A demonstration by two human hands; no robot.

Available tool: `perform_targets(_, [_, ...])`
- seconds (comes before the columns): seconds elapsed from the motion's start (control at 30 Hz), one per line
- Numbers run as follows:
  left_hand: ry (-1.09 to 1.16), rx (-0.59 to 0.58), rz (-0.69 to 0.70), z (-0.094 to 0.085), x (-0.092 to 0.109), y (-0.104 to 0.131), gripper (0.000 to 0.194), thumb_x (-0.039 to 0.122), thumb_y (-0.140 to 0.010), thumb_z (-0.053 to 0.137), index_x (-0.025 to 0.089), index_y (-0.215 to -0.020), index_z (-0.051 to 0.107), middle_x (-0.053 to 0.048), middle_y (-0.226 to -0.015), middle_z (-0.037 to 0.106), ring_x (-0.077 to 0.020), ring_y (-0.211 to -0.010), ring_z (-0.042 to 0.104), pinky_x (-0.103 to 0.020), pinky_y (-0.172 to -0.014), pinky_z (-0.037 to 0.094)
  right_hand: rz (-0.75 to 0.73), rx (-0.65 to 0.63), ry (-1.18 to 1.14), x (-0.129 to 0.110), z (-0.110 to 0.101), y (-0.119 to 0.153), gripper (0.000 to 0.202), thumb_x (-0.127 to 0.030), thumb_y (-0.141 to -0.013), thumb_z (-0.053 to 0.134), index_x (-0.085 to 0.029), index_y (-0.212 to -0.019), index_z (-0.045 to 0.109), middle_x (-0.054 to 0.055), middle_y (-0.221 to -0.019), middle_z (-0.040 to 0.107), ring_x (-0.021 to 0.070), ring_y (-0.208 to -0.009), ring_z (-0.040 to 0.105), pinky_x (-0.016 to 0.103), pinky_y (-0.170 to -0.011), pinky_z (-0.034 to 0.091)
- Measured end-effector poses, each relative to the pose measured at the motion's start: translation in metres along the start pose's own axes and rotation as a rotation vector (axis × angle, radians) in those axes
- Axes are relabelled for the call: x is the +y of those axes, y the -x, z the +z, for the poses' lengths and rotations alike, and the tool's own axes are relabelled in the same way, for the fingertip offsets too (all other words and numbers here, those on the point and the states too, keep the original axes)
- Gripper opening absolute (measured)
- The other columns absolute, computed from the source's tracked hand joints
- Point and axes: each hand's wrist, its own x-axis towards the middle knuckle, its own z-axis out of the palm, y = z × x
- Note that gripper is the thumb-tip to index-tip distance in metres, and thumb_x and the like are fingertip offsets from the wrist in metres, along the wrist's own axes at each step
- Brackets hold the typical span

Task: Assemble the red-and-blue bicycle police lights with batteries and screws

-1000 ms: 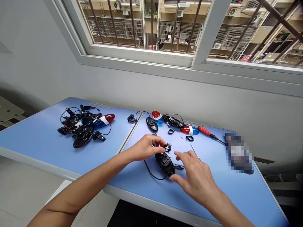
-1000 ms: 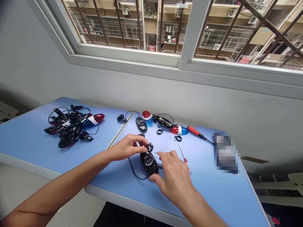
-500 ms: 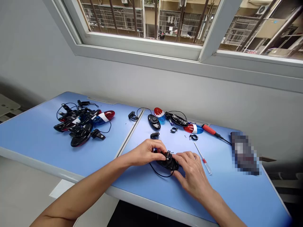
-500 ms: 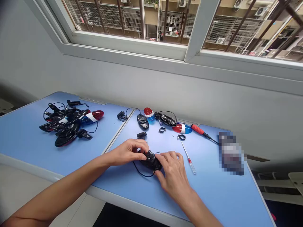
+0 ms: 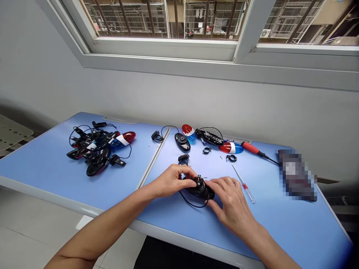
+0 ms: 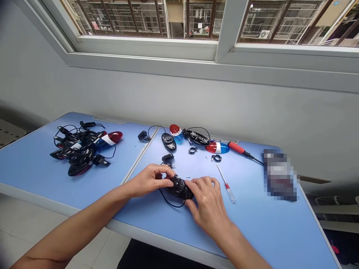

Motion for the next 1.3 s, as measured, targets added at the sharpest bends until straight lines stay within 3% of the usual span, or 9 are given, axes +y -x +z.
perform_targets(0.47, [-0.018, 0.042, -0.003, 0.003, -0.002, 0.001, 0.014, 0.027, -0.073, 0.069, 0.014, -0.078, 0.071, -0.001, -0.075, 0.064, -0.0126, -0.070, 0.052, -0.023, -0.064, 0.039, -0.016, -0.009, 0.019, 0.003, -0.002, -0.002, 0.041, -0.018, -0.084, 0.065, -0.023, -0.124, 0.059, 0.008, -0.112, 0.066, 0.0256, -0.103, 0.055, 0.046, -0.091, 0.038])
perform_targets(0.87, [-0.012, 0.018, -0.023, 0.000, -0.003, 0.000, 0.015, 0.026, -0.071, 0.068, 0.014, -0.080, 0.071, -0.003, -0.078, 0.066, -0.0152, -0.076, 0.056, -0.024, -0.068, 0.043, -0.003, -0.027, -0.004, 0.002, -0.003, -0.004, 0.040, -0.018, -0.085, 0.063, -0.024, -0.125, 0.059, 0.009, -0.113, 0.067, 0.0257, -0.105, 0.055, 0.047, -0.090, 0.041])
perform_targets(1.07, [0.007, 0.020, -0.017, -0.001, -0.006, -0.001, 0.014, 0.026, -0.071, 0.069, 0.014, -0.079, 0.070, -0.002, -0.077, 0.065, -0.0151, -0.076, 0.057, -0.026, -0.072, 0.044, 0.005, -0.014, -0.013, 0.013, -0.011, -0.002, 0.039, -0.035, -0.089, 0.064, -0.024, -0.126, 0.057, 0.009, -0.117, 0.066, 0.0259, -0.110, 0.055, 0.045, -0.091, 0.045])
perform_targets(1.2, [0.017, 0.032, -0.030, 0.000, -0.008, -0.002, 0.014, 0.026, -0.071, 0.069, 0.014, -0.078, 0.070, -0.002, -0.075, 0.066, -0.0150, -0.074, 0.058, -0.026, -0.071, 0.044, 0.149, 0.182, 0.203, 0.037, -0.019, 0.021, 0.032, -0.035, -0.095, 0.053, -0.021, -0.123, 0.058, 0.011, -0.118, 0.064, 0.0273, -0.107, 0.056, 0.044, -0.085, 0.049])
perform_targets(1.3, [0.010, 0.033, -0.022, 0.001, -0.008, -0.002, 0.013, 0.025, -0.071, 0.070, 0.015, -0.079, 0.071, -0.003, -0.077, 0.068, -0.0157, -0.076, 0.059, -0.027, -0.072, 0.045, 0.271, 0.191, 0.459, 0.053, -0.017, 0.044, 0.029, -0.036, -0.094, 0.052, -0.019, -0.116, 0.060, 0.011, -0.114, 0.065, 0.0303, -0.099, 0.056, 0.042, -0.072, 0.049])
